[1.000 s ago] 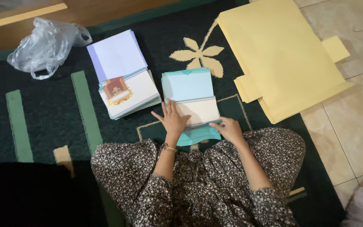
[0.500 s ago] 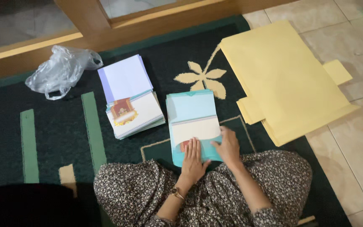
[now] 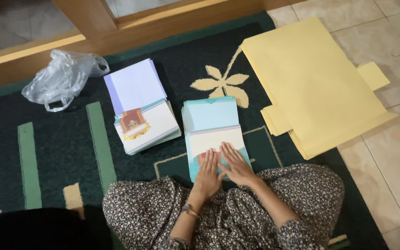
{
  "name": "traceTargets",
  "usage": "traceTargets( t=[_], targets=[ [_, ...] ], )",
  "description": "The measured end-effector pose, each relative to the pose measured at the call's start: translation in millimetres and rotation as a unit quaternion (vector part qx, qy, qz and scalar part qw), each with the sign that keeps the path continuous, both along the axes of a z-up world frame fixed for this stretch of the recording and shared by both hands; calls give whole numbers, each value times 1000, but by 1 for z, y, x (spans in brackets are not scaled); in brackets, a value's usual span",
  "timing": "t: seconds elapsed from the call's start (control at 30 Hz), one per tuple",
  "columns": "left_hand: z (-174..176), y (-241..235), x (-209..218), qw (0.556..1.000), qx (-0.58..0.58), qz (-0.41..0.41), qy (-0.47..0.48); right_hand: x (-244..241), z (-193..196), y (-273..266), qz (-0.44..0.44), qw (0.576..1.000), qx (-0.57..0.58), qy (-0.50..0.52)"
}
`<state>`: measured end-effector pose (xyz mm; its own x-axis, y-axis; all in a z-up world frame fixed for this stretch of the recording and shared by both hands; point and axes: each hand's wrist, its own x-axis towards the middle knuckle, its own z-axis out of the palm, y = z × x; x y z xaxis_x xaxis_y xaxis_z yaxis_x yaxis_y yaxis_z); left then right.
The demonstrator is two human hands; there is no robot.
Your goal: The person sits on the floor and wraps a stack of small books with light blue paper. They fold the paper over the books, smooth the edges, and place the wrapped books onto a growing pile to the left.
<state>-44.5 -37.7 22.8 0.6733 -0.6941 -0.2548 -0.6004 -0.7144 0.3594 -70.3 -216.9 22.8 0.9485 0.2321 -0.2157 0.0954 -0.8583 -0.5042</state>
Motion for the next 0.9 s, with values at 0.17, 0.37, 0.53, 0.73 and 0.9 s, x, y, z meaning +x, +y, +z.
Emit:
traceTargets(
  t=[0.17, 0.37, 0.53, 0.73, 0.9],
  targets=[
    [-15, 17, 22, 999, -24, 25, -39, 7, 2, -5, -17, 999, 16, -28],
    [-68, 37, 40, 978, -82, 25, -189, 13, -4, -23, -22, 995, 34, -95],
    [-81, 41, 42, 956, -85, -8, -279, 28, -29, -46, 51, 948, -94, -299],
    [-81, 39, 57, 911, -142, 13, -386, 44, -34, -66, 201, 824, -222, -480],
    [-12, 61, 74, 901, -199, 73, -379, 34, 30, -49, -39, 952, 62, -299]
  ],
)
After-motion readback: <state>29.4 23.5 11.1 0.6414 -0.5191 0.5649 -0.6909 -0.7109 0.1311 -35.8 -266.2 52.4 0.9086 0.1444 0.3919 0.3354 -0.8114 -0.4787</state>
